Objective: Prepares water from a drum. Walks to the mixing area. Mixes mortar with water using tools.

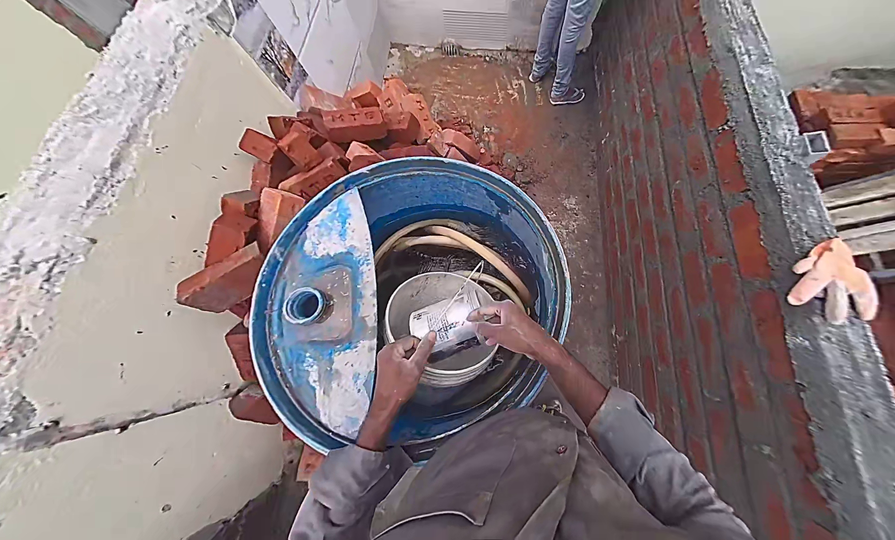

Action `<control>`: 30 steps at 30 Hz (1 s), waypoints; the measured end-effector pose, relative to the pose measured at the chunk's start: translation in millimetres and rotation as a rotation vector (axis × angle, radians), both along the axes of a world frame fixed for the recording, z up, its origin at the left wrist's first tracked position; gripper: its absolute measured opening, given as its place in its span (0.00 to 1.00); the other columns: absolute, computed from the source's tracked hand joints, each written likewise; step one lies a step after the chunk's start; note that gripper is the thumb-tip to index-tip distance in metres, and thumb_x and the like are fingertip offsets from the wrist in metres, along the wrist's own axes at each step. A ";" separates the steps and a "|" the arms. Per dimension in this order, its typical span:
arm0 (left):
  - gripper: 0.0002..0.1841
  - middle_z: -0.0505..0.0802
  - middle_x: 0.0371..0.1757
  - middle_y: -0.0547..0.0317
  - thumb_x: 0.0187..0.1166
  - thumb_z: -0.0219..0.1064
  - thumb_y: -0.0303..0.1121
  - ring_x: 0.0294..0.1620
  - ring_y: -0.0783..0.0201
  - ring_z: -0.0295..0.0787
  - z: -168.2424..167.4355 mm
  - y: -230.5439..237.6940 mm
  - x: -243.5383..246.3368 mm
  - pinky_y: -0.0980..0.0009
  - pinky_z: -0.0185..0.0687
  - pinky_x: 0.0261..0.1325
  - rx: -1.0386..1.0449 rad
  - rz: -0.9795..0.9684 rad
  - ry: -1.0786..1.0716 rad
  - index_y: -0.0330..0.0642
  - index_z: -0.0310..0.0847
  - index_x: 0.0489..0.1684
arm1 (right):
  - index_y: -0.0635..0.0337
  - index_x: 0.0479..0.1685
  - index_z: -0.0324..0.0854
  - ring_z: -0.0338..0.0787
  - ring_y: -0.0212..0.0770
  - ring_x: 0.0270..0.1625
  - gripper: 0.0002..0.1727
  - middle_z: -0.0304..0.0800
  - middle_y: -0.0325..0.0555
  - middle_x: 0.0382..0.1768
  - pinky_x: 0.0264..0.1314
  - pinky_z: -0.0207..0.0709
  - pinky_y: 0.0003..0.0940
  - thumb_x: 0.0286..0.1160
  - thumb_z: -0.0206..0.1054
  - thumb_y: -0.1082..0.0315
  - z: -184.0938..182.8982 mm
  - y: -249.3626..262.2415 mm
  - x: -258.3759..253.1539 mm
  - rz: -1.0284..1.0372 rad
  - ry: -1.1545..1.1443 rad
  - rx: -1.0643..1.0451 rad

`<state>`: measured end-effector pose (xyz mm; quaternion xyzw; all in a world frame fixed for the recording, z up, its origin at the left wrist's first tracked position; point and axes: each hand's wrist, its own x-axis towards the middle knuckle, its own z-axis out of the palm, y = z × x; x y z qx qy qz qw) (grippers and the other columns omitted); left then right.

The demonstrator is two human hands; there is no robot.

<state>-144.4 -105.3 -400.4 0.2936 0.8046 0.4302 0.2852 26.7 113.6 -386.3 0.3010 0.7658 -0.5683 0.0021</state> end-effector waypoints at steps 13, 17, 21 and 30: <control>0.32 0.70 0.07 0.71 0.69 0.68 0.70 0.09 0.70 0.64 -12.1 -14.0 16.7 0.66 0.61 0.17 0.041 0.090 0.112 0.57 0.71 0.05 | 0.47 0.48 0.89 0.85 0.32 0.61 0.28 0.90 0.33 0.48 0.74 0.75 0.35 0.71 0.71 0.32 -15.6 84.6 -34.0 0.495 0.213 0.524; 0.31 0.73 0.09 0.72 0.64 0.69 0.73 0.12 0.70 0.69 -17.4 -11.6 19.3 0.65 0.68 0.20 0.018 0.117 0.143 0.58 0.74 0.06 | 0.52 0.28 0.87 0.86 0.31 0.40 0.23 0.87 0.35 0.32 0.49 0.81 0.31 0.68 0.79 0.41 -24.9 92.0 -29.3 0.478 0.234 0.381; 0.30 0.73 0.09 0.72 0.65 0.72 0.69 0.10 0.73 0.66 -14.3 -8.4 13.0 0.69 0.64 0.17 0.112 0.206 0.141 0.57 0.74 0.08 | 0.56 0.19 0.86 0.82 0.30 0.25 0.22 0.85 0.36 0.21 0.30 0.76 0.31 0.67 0.82 0.49 3.7 73.6 -30.2 0.395 0.246 0.162; 0.22 0.81 0.13 0.68 0.68 0.77 0.58 0.12 0.73 0.70 -0.7 -9.4 0.8 0.74 0.65 0.15 0.374 0.187 -0.085 0.52 0.83 0.15 | 0.51 0.16 0.86 0.81 0.28 0.24 0.25 0.83 0.31 0.18 0.30 0.76 0.33 0.69 0.79 0.42 88.4 41.6 -41.7 0.365 0.231 0.405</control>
